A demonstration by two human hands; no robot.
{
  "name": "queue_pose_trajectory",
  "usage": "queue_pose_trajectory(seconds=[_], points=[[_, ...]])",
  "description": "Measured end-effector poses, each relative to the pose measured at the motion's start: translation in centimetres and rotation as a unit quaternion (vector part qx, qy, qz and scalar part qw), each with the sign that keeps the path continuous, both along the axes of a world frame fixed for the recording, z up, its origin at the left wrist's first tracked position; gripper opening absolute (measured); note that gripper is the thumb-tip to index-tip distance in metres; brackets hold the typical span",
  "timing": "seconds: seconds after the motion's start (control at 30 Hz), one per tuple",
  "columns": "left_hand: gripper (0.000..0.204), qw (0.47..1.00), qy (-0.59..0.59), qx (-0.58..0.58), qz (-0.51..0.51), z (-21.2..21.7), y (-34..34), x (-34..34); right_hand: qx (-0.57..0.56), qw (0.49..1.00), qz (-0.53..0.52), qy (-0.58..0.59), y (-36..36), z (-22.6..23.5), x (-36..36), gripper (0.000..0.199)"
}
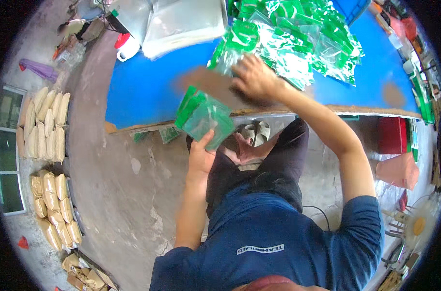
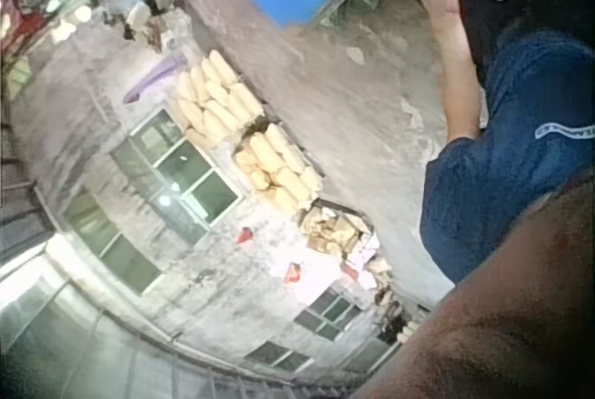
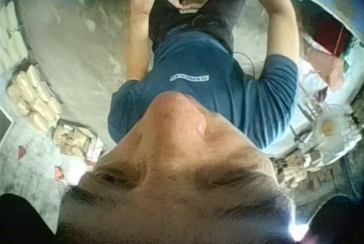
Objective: The person is sorting small green plastic packets and placing them into larger clear plastic bags on a workbench.
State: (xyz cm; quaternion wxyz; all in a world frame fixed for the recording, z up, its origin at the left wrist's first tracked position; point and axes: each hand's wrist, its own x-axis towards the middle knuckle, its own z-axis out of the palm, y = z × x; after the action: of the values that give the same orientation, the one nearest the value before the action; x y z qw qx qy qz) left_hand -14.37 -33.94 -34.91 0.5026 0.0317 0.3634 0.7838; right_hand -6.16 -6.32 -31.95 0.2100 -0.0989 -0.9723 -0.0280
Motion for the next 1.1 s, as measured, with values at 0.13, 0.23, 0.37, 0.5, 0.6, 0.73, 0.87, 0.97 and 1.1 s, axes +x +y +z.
queue_pose_trajectory(seconds=[0.13,0.23,0.37,0.5,0.6,0.73,0.87,0.97,1.1], points=[[0.044,1.000,-0.016,-0.004,0.018,0.1,0.9,1.4,-0.153,0.965,0.213,-0.031,-5.3,3.5,1.6,0.023],[0.043,1.000,0.000,-0.015,0.014,-0.6,0.9,0.8,-0.140,0.980,-0.009,0.142,-2.0,2.2,-1.8,0.027],[0.042,0.999,0.000,-0.025,0.029,-0.1,-0.2,0.5,-0.089,0.990,-0.065,0.086,-0.9,1.4,-1.8,0.040],[0.043,1.000,-0.005,-0.010,0.015,-1.1,-2.5,-0.5,-0.125,0.992,-0.002,0.010,-3.4,1.2,0.4,0.059],[0.046,1.000,0.017,0.006,0.002,-0.7,-4.6,-0.5,-0.117,0.985,0.117,-0.044,-5.9,1.4,2.7,0.099],[0.057,0.998,-0.016,0.045,-0.031,-2.6,-6.8,-2.4,-0.165,0.965,0.181,0.092,-7.7,1.0,3.3,0.031],[0.064,0.985,-0.053,0.137,-0.086,1.7,-3.5,0.0,-0.557,0.746,-0.011,0.364,-9.6,4.1,1.0,0.015],[0.062,0.967,-0.101,0.186,-0.139,3.0,-1.4,1.1,-0.716,0.621,-0.022,0.317,-12.2,3.9,1.0,0.013],[0.053,0.973,-0.158,0.161,-0.036,1.4,-0.8,0.3,-0.664,0.740,0.076,0.075,-12.6,3.9,2.3,0.032]])
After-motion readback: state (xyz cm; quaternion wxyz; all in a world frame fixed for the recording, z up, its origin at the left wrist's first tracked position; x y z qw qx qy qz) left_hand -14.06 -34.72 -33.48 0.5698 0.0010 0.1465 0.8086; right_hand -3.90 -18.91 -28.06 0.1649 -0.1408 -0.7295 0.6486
